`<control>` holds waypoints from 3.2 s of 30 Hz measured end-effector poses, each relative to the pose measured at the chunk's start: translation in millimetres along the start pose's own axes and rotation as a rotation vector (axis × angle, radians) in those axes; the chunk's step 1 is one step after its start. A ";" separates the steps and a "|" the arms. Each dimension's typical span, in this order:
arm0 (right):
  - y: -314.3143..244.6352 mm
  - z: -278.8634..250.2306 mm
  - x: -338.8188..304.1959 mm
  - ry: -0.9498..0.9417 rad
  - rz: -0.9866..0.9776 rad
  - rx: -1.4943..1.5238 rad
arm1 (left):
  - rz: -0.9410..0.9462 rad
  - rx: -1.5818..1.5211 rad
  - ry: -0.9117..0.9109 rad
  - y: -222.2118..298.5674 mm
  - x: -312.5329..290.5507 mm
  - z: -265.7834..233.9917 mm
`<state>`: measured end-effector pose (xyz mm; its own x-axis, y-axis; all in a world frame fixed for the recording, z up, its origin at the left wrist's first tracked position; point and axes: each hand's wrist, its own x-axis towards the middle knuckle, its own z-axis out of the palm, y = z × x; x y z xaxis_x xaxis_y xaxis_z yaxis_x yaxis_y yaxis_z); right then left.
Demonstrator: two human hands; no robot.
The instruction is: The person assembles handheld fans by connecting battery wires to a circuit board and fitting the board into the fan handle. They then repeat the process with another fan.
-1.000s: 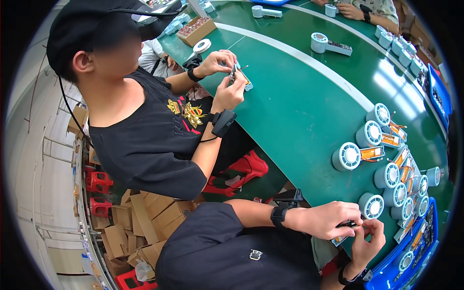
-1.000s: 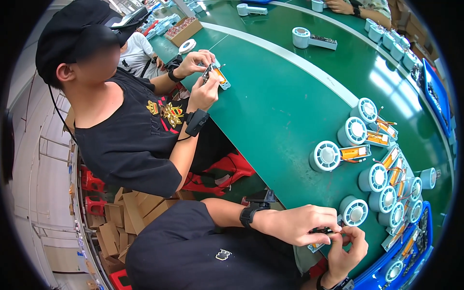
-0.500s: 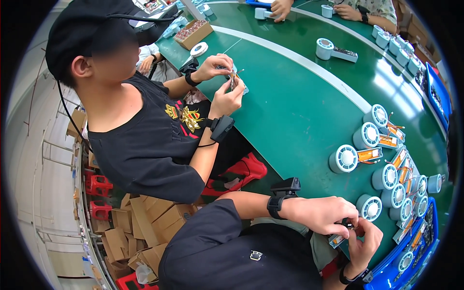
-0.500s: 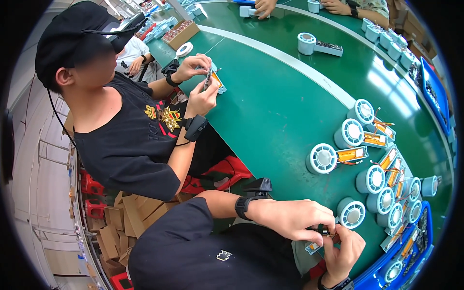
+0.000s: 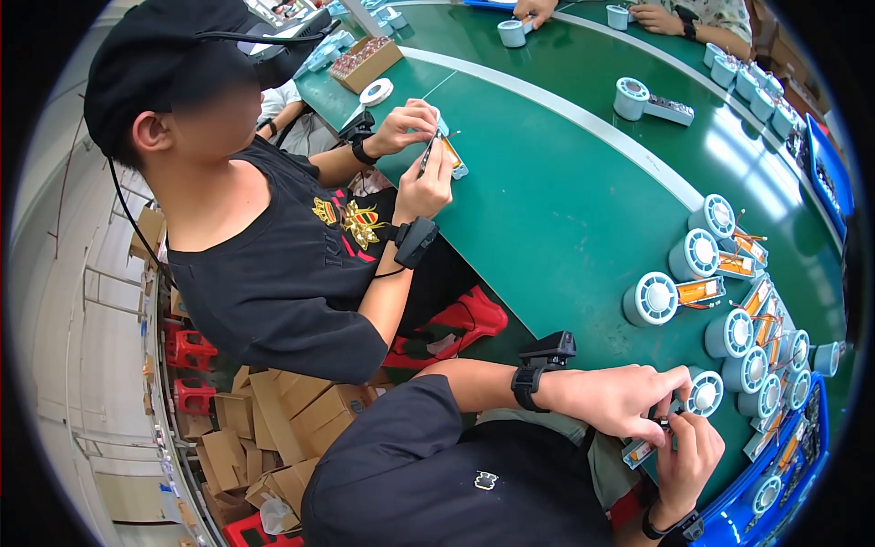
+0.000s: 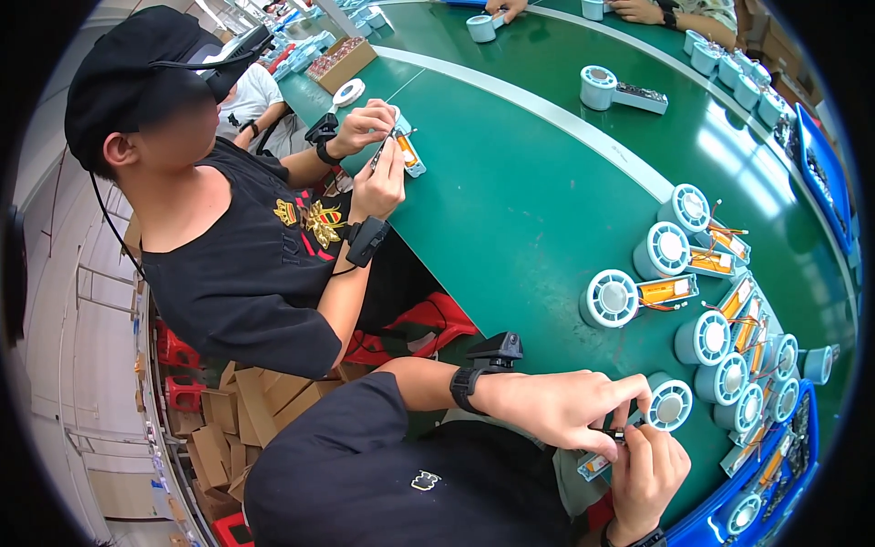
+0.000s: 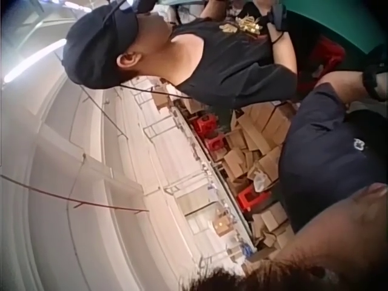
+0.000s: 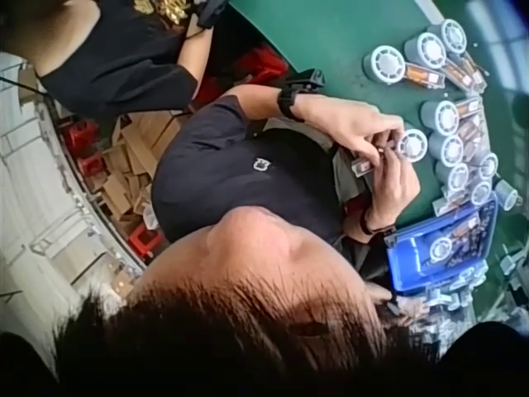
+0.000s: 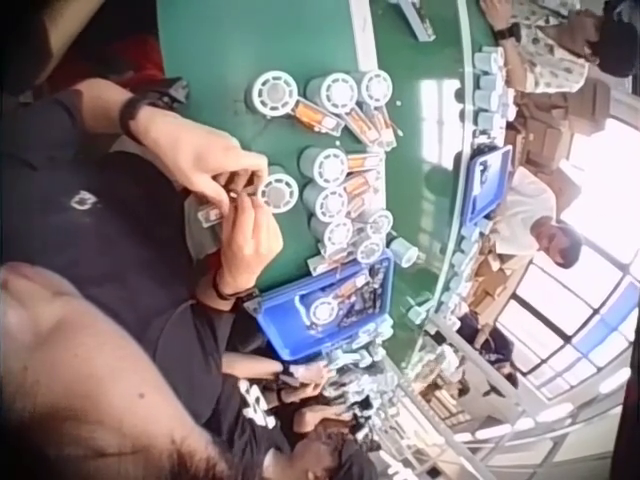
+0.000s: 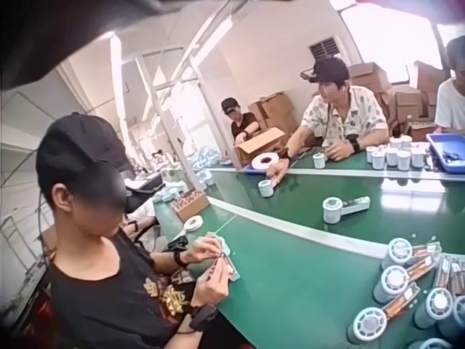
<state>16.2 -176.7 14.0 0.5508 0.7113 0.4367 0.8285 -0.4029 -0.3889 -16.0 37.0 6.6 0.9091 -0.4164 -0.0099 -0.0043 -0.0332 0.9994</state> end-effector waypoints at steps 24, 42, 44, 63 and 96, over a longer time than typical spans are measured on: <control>-15.7 -1.2 -19.7 0.028 0.337 0.468 | 0.035 0.157 0.068 -5.1 -18.7 -7.2; -2.3 18.5 -14.8 0.184 0.200 0.163 | 0.472 0.266 0.372 -31.5 -9.7 17.3; -0.9 16.9 -14.1 0.162 0.172 0.182 | 0.481 0.256 0.388 -30.8 -9.1 18.9; 7.7 7.2 -5.9 0.107 0.136 0.358 | 0.410 0.268 0.338 -23.6 -1.9 17.3; -20.7 4.5 -22.5 0.358 0.622 0.115 | 0.617 0.556 0.472 -40.7 5.1 17.4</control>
<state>-13.8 -181.8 8.6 0.9320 0.1304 0.3382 0.3465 -0.5943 -0.7258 -18.5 20.4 -34.8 0.7544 -0.0990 0.6489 -0.6256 -0.4081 0.6649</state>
